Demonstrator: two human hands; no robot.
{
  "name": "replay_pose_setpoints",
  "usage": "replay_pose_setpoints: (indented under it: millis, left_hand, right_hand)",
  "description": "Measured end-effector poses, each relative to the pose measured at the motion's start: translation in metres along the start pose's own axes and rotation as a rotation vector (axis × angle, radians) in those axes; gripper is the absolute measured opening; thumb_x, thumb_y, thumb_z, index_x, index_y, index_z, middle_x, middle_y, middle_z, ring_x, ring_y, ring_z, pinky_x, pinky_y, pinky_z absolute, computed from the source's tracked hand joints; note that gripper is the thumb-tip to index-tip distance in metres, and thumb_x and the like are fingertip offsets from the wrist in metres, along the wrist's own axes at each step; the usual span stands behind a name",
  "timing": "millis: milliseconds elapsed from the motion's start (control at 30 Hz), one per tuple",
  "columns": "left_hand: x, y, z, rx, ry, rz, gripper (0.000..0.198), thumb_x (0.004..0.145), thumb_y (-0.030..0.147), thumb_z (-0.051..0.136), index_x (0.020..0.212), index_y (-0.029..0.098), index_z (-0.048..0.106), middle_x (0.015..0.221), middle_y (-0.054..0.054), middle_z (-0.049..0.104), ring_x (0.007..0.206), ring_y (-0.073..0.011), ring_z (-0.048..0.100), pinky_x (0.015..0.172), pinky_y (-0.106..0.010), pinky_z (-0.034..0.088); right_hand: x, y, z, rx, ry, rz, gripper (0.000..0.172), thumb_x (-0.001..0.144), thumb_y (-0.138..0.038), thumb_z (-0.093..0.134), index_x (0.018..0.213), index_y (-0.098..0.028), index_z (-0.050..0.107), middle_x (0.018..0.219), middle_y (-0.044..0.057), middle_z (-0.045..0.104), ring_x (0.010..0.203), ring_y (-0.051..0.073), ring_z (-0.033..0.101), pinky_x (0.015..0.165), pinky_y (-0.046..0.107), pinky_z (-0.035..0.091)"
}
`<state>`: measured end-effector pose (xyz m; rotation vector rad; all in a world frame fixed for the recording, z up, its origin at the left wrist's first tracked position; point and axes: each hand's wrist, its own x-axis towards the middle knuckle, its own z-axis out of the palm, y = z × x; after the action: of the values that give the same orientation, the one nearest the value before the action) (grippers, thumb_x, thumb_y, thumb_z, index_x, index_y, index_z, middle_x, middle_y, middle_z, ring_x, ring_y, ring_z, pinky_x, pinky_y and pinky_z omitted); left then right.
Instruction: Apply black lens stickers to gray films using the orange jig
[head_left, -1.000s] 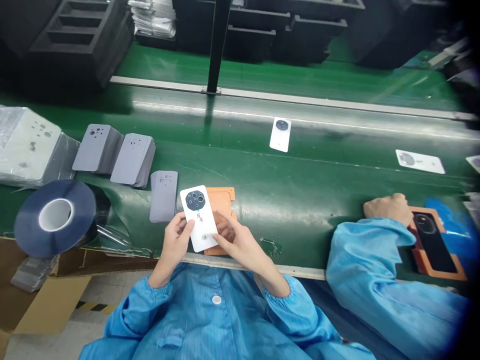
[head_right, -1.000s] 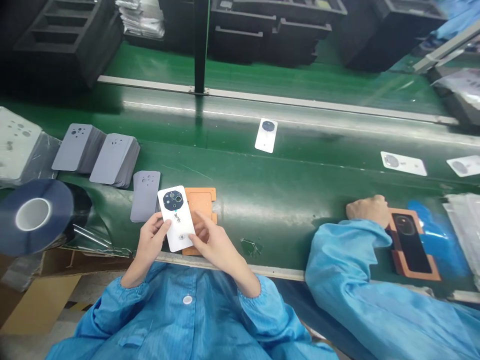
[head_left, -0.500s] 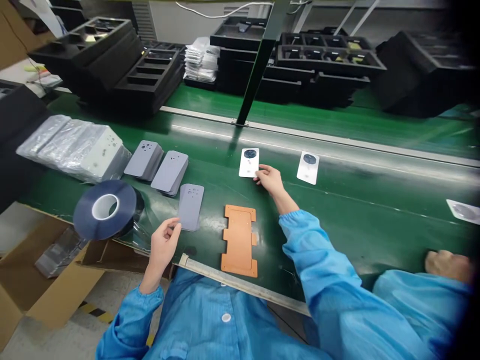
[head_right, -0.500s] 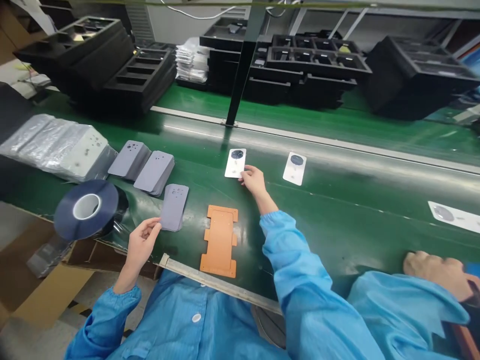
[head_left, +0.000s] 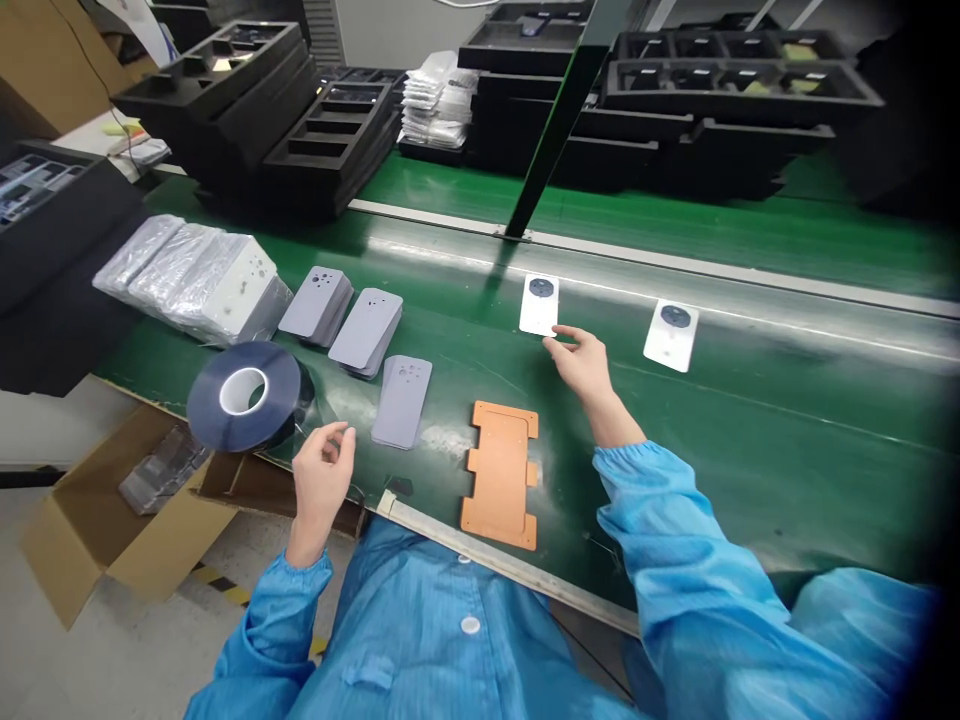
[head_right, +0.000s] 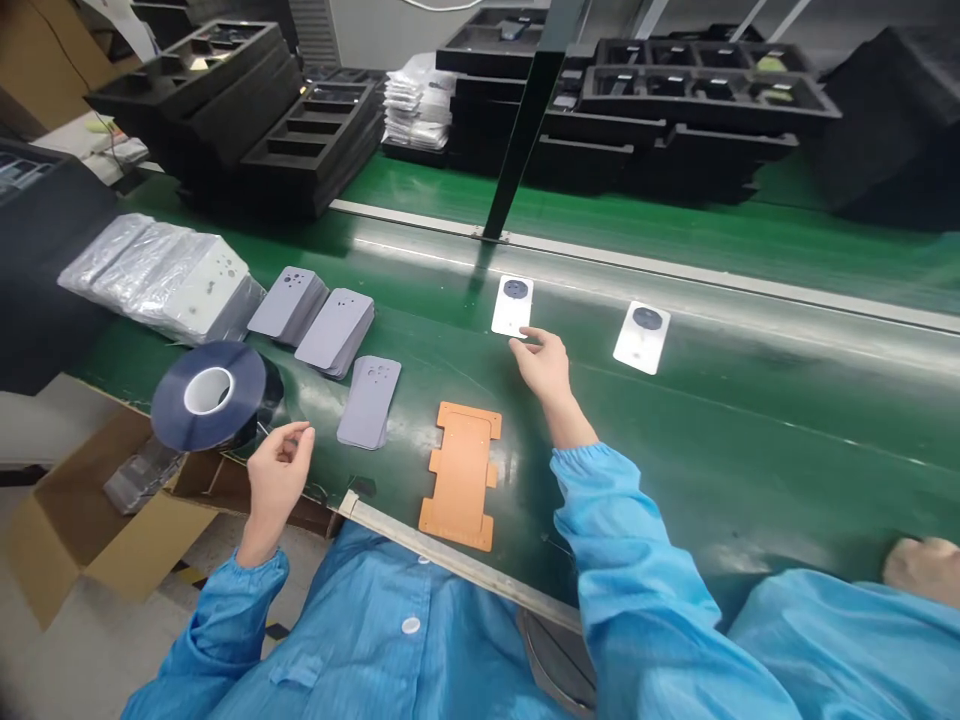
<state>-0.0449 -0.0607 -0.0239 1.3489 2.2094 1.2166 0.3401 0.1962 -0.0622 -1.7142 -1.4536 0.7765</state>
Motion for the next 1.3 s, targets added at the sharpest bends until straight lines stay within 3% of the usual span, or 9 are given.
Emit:
replay_pose_setpoints:
  millis: [133, 233, 333, 433, 667, 833, 1033, 1133, 1300]
  left_hand:
    - [0.011, -0.003, -0.045, 0.195, 0.143, -0.106, 0.033, 0.099, 0.041, 0.053, 0.116, 0.02, 0.072, 0.091, -0.006, 0.075, 0.075, -0.02, 0.067, 0.073, -0.031, 0.051]
    - [0.018, -0.009, -0.065, 0.396, 0.007, -0.186, 0.033, 0.095, 0.047, 0.059, 0.108, 0.022, 0.075, 0.095, -0.008, 0.078, 0.082, -0.0253, 0.07, 0.076, -0.034, 0.049]
    - [0.017, -0.01, -0.06, 0.341, -0.138, -0.202, 0.037, 0.09, 0.057, 0.064, 0.09, 0.022, 0.074, 0.087, -0.007, 0.077, 0.079, -0.0255, 0.07, 0.073, -0.033, 0.048]
    - [0.009, -0.003, -0.044, 0.294, -0.155, -0.1, 0.037, 0.094, 0.053, 0.059, 0.073, 0.023, 0.065, 0.074, -0.004, 0.073, 0.07, -0.0222, 0.066, 0.068, -0.031, 0.044]
    - [-0.029, 0.033, -0.03, 0.384, -0.442, 0.047, 0.04, 0.093, 0.04, 0.06, 0.059, 0.024, 0.048, 0.053, 0.003, 0.054, 0.051, -0.0164, 0.05, 0.054, -0.028, 0.029]
    - [-0.05, 0.052, -0.023, 0.284, -0.668, 0.096, 0.034, 0.095, 0.038, 0.058, 0.064, 0.023, 0.055, 0.062, 0.001, 0.062, 0.057, -0.0173, 0.057, 0.057, -0.027, 0.037]
    - [-0.044, 0.058, -0.022, 0.108, -0.864, 0.159, 0.028, 0.097, 0.035, 0.058, 0.079, 0.023, 0.076, 0.089, -0.006, 0.075, 0.079, -0.0215, 0.069, 0.068, -0.029, 0.048]
    - [-0.036, 0.048, -0.022, 0.053, -0.778, 0.097, 0.031, 0.097, 0.042, 0.062, 0.078, 0.022, 0.077, 0.081, -0.005, 0.073, 0.07, -0.0194, 0.066, 0.062, -0.028, 0.047]
    - [-0.026, 0.017, -0.01, 0.044, -0.325, -0.005, 0.03, 0.092, 0.049, 0.07, 0.094, 0.019, 0.076, 0.086, -0.006, 0.076, 0.076, -0.0194, 0.069, 0.065, -0.028, 0.051]
  right_hand:
    - [-0.04, -0.017, -0.012, 0.106, -0.071, -0.008, 0.046, 0.084, -0.042, 0.075, 0.122, -0.016, 0.077, 0.086, 0.009, 0.078, 0.081, 0.023, 0.075, 0.086, 0.043, 0.061]
    - [-0.062, -0.038, -0.021, 0.155, -0.171, -0.018, 0.044, 0.085, -0.044, 0.075, 0.12, -0.017, 0.077, 0.087, 0.009, 0.078, 0.086, 0.024, 0.075, 0.086, 0.042, 0.061]
    - [-0.08, -0.065, -0.024, 0.158, -0.221, -0.066, 0.037, 0.088, -0.042, 0.075, 0.117, -0.019, 0.078, 0.09, 0.009, 0.079, 0.089, 0.024, 0.075, 0.089, 0.043, 0.06]
    - [-0.103, -0.09, -0.019, 0.177, -0.271, -0.135, 0.027, 0.089, -0.036, 0.074, 0.111, -0.02, 0.079, 0.097, 0.009, 0.078, 0.089, 0.023, 0.074, 0.088, 0.04, 0.06]
    - [-0.188, -0.114, 0.023, 0.282, -0.697, -0.182, 0.029, 0.094, -0.039, 0.068, 0.115, -0.021, 0.078, 0.111, 0.009, 0.077, 0.085, 0.02, 0.074, 0.077, 0.034, 0.06]
    - [-0.232, -0.126, 0.062, 0.286, -0.869, -0.143, 0.044, 0.095, -0.041, 0.067, 0.131, -0.016, 0.072, 0.126, 0.013, 0.075, 0.089, 0.021, 0.077, 0.079, 0.033, 0.059]
    - [-0.235, -0.132, 0.086, 0.189, -0.926, -0.255, 0.042, 0.094, -0.017, 0.054, 0.132, -0.015, 0.073, 0.116, 0.009, 0.08, 0.097, 0.022, 0.076, 0.085, 0.031, 0.056]
    - [-0.23, -0.129, 0.093, 0.143, -0.909, -0.293, 0.047, 0.092, -0.01, 0.049, 0.133, -0.015, 0.072, 0.112, 0.007, 0.081, 0.103, 0.022, 0.075, 0.092, 0.032, 0.054]
    - [-0.228, -0.125, 0.097, 0.178, -0.896, -0.285, 0.049, 0.092, -0.009, 0.048, 0.136, -0.017, 0.069, 0.108, 0.006, 0.081, 0.098, 0.02, 0.075, 0.088, 0.03, 0.054]
